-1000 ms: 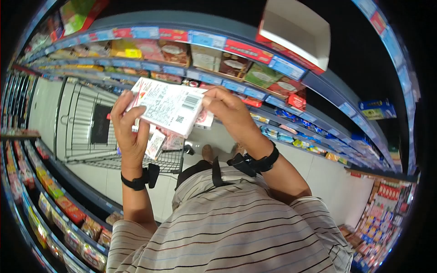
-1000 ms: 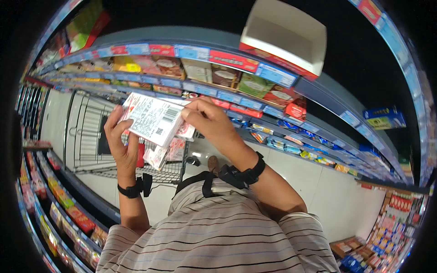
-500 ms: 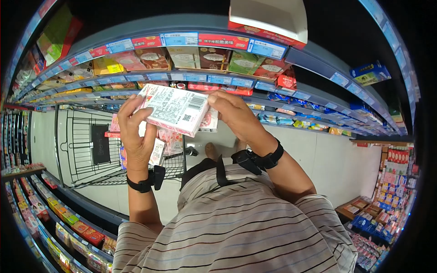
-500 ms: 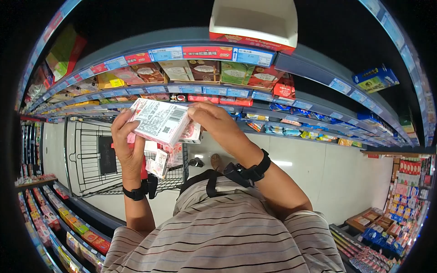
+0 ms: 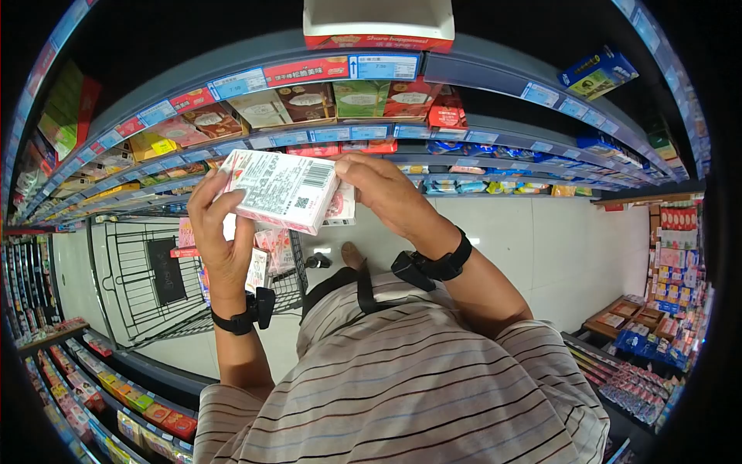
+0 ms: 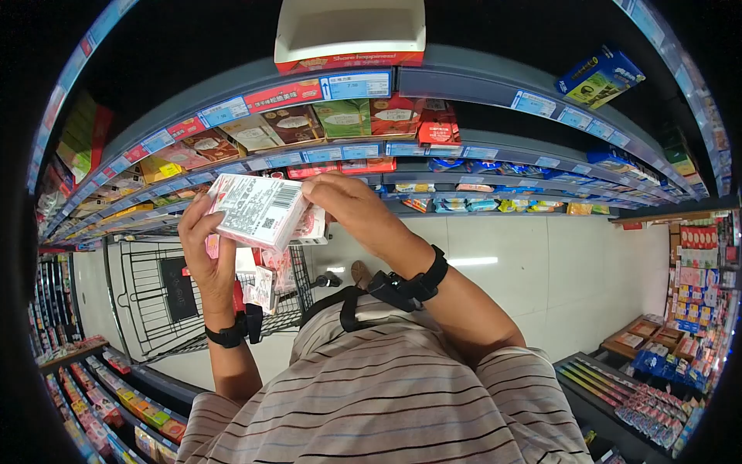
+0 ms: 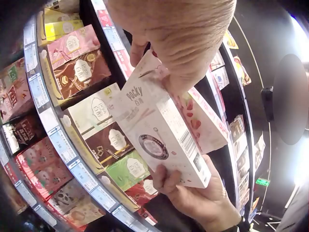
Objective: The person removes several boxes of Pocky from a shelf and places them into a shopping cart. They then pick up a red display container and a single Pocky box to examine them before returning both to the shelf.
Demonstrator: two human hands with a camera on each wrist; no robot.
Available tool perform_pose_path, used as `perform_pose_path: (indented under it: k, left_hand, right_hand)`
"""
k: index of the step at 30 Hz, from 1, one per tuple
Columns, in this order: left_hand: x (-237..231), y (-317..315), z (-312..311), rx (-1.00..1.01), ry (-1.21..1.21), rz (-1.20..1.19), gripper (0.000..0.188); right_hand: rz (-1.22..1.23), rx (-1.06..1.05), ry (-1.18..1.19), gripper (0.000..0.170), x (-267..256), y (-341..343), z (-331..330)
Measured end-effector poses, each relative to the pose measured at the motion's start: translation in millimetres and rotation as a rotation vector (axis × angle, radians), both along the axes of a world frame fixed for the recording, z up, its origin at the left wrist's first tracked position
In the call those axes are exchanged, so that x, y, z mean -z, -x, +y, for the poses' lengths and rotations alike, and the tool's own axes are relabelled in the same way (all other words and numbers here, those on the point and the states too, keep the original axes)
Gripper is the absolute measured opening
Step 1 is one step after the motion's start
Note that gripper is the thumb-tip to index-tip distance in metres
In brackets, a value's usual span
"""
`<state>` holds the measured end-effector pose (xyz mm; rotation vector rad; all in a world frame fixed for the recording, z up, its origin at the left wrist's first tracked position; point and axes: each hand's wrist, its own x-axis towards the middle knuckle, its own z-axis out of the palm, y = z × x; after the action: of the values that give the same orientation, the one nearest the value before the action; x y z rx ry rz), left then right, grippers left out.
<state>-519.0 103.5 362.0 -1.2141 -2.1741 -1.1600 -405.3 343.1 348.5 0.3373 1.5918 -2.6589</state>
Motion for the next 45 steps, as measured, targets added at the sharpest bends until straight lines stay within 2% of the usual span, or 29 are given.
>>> perform_pose_path:
  k: [6, 9, 18, 33, 39, 45]
  left_hand:
    - [-9.6, -17.3, 25.4, 0.020, 0.011, -0.020, 0.044]
    - [-9.7, -22.8, 37.9, 0.050, -0.002, -0.018, 0.044]
    - [-16.9, -32.5, 60.4, 0.055, -0.013, -0.036, 0.044]
    - [-7.0, -20.2, 16.8, -0.032, -0.016, -0.055, 0.042]
    - [0.2, -10.7, -4.6, -0.053, -0.024, -0.077, 0.043]
    - [4.8, -2.3, -17.6, -0.057, -0.023, -0.098, 0.044]
  right_hand:
    - [0.012, -0.015, -0.021, 0.038, 2.1, -17.0, 30.1]
    - [-0.038, 0.083, 0.103, 0.032, -0.8, -25.2, 36.2]
    - [-0.012, 0.080, 0.132, 0.037, -7.2, -39.8, 58.1]
    - [-0.041, -0.014, 0.081, 0.033, -1.8, -6.5, 24.4]
    - [-0.085, -0.055, -0.016, 0.032, 20.0, 9.9, 16.9]
    - [-0.084, -0.065, 0.074, 0.032, 10.2, 19.4, -0.4]
